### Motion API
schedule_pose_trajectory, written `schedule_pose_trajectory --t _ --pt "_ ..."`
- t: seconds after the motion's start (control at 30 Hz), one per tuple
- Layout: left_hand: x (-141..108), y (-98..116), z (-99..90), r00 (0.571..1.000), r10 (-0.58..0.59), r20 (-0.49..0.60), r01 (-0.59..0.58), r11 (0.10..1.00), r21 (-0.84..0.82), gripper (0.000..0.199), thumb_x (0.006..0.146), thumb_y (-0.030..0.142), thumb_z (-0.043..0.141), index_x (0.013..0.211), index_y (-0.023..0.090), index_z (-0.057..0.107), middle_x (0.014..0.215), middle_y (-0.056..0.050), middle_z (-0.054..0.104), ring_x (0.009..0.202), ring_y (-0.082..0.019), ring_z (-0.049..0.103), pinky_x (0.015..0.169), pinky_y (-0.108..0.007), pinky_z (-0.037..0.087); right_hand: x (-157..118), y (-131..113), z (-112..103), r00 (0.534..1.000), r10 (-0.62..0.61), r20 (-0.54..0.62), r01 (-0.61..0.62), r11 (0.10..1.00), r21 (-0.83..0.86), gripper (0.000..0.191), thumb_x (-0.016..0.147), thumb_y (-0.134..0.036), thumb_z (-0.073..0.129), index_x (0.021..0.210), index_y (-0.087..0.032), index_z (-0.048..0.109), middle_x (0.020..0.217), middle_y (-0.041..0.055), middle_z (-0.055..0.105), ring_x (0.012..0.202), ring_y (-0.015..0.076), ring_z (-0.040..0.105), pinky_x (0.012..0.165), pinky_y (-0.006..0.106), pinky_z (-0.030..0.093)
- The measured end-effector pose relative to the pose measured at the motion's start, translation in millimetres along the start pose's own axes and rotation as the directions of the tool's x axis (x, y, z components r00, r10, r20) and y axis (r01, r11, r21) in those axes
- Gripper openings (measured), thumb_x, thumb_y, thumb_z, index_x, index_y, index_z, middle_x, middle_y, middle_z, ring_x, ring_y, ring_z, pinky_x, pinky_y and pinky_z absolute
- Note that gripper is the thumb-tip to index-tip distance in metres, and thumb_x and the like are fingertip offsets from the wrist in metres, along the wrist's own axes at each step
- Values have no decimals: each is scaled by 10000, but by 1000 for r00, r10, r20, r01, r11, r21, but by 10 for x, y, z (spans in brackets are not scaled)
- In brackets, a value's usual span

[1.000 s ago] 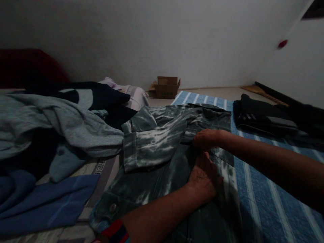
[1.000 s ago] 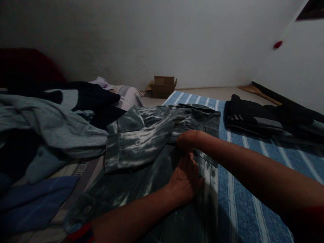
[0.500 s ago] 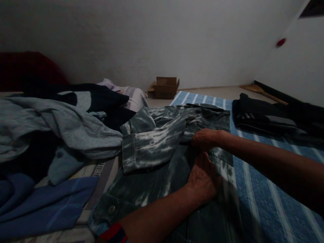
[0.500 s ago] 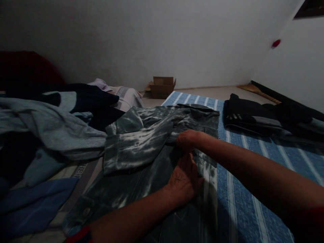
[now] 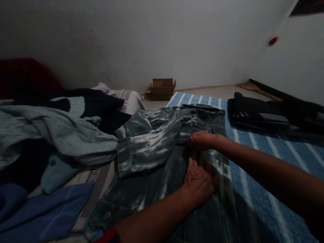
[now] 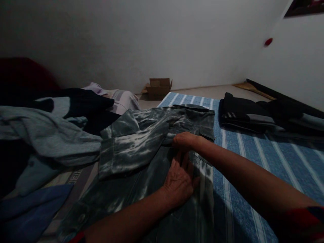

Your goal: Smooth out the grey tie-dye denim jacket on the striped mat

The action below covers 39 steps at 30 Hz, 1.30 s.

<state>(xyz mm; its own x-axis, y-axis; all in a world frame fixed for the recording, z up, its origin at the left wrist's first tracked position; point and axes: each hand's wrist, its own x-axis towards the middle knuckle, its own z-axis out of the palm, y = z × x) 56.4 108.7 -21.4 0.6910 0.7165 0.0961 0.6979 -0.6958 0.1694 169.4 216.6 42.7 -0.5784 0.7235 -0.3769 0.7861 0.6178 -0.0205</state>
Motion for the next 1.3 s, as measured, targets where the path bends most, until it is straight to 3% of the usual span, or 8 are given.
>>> schedule_pose_trajectory --t 0.17,0.3,0.47,0.7,0.83,1.07,1.2,1.3 --pt "3 -29 52 1000 -17 -15 17 1000 7 655 895 540 419 1312 44 512 1429 -212 421 1356 -421 267 1060 -550 305 -150 17 224 975 169 -141 -148 978 144 343 786 -134 540 1109 -205 633 901 62 716 802 196 666 614 234 393" --pt "-5 -27 38 999 -32 -10 32 999 -11 629 876 523 467 1339 99 477 1442 -190 407 1358 -434 265 1041 -595 314 -262 -64 593 837 419 -352 -286 884 371 216 850 -196 523 1031 -210 640 873 46 690 815 186 639 668 246 397" --pt "-15 -3 19 998 -67 5 67 997 25 549 886 535 458 1251 132 537 1418 -170 444 1374 -433 245 1018 -636 320 -270 -98 934 706 483 -518 -191 834 517 159 880 -216 535 969 -223 667 878 31 628 842 166 585 731 254 411" --pt "-17 -38 34 998 -61 16 60 997 44 581 906 547 416 1273 111 531 1421 -171 451 1362 -457 256 1011 -640 331 -234 -18 999 703 461 -541 -111 823 557 161 865 -218 580 982 -239 688 870 22 566 851 162 548 740 263 421" --pt "-69 -63 27 1000 -30 9 29 999 32 590 920 538 401 1312 109 501 1417 -148 465 1363 -450 261 1038 -617 328 -258 -20 1058 709 440 -551 -94 833 545 268 836 -282 642 1098 -235 677 1006 57 587 940 193 546 816 317 433" --pt "-238 -124 -37 998 -4 -69 6 999 34 373 896 372 514 1195 150 534 1322 -140 539 1300 -360 409 1039 -558 361 -286 -65 1110 715 439 -545 -113 841 530 373 827 -354 664 1186 -255 643 1155 82 570 1048 231 528 897 367 423" --pt "-126 -251 -202 994 -42 -97 39 999 -34 267 868 178 454 1120 186 542 1087 -92 639 1062 -243 588 998 -468 416 -295 -85 1107 727 427 -537 -127 853 506 456 806 -420 678 1230 -268 606 1179 85 556 1075 251 516 914 394 409" --pt "68 -383 -263 997 18 -69 -22 998 -56 450 831 153 440 1281 169 459 1295 -125 560 1232 -239 495 1031 -429 393 -319 -117 1099 722 416 -553 -120 862 492 486 787 -421 689 1229 -241 595 1179 89 552 1074 249 509 929 396 395"
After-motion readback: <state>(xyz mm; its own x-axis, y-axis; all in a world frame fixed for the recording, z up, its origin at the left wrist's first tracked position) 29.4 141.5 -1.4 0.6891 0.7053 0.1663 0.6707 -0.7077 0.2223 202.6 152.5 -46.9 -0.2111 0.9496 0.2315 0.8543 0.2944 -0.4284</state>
